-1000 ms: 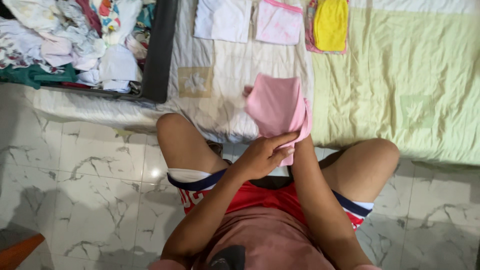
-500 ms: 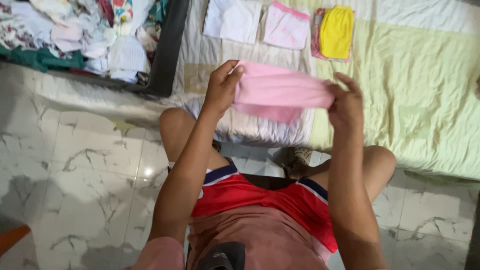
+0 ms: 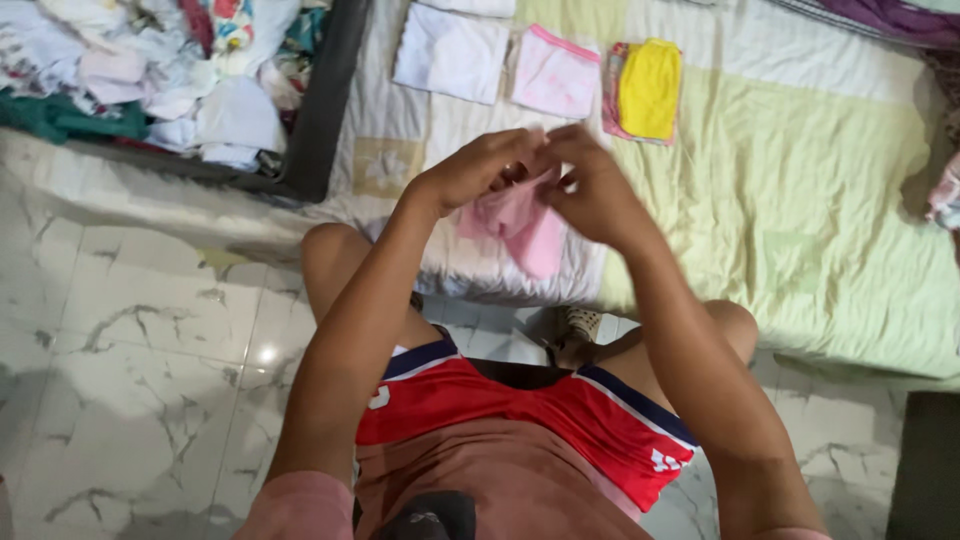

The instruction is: The person sits cross-legged on a bed and folds several small garments, including a white shirt, a yellow cloth, and pink items. They smooth each item, fold it into a compact rectangle, and place it on a growing stack on the bed.

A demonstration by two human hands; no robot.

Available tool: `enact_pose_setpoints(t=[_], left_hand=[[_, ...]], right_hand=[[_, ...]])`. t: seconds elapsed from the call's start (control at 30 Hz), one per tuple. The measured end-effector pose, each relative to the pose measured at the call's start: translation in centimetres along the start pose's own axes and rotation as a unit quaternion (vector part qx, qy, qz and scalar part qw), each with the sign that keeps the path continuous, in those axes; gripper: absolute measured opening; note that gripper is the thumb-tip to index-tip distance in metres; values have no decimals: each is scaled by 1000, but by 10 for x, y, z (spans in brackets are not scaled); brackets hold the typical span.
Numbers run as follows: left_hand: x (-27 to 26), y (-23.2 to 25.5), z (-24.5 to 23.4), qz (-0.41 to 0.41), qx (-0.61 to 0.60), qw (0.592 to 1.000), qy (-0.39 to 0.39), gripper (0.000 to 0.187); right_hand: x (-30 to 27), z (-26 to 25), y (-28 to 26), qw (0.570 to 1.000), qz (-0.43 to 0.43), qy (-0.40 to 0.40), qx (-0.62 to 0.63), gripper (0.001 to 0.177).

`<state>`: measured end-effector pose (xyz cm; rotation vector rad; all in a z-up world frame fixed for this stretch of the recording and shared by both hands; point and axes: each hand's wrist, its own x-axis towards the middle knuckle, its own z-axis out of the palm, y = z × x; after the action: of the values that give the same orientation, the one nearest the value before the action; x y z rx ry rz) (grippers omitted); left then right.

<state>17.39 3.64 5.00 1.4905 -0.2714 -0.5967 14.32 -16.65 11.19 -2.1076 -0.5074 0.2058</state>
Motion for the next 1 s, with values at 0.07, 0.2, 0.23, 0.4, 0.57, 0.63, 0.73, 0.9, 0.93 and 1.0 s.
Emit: enact_pose_setpoints(t=[0.07,0.2,0.23,0.4,0.57,0.63,0.73,0.9,0.93,1.0], left_hand=[[-17,4,-5,-16,155,988,-10,61],[-45,12,-18,-122,425,897,5,38],[-47,13,-19,-67,469,880,35,27],[-44,25,-26,140,584,785,152,21],[-41,41,-49,189,600,758,172,13],[-39,48,-60,201,554,793,157,18],[-39,54,-68,200,448,858,151,23],[-45,72,-67,226,309,904,191,22],[-51,76,-65,230,317,900,193,22],[-65,83,-63,238,333,891,198,24]], right_hand=[[-2,-18,5,993,-113,38,-7,25],[-12,-57,33,980,-84,32,176,21],[-15,-64,39,974,-68,29,212,22],[-14,-68,50,995,18,-19,101,28],[-14,-70,56,999,-19,26,8,42],[-13,-74,62,998,-38,48,6,44],[-10,-78,71,996,-14,88,6,26],[-8,-90,61,992,-48,111,20,25],[-10,-91,56,994,-33,107,16,25],[-17,-94,42,995,-10,96,-11,21]])
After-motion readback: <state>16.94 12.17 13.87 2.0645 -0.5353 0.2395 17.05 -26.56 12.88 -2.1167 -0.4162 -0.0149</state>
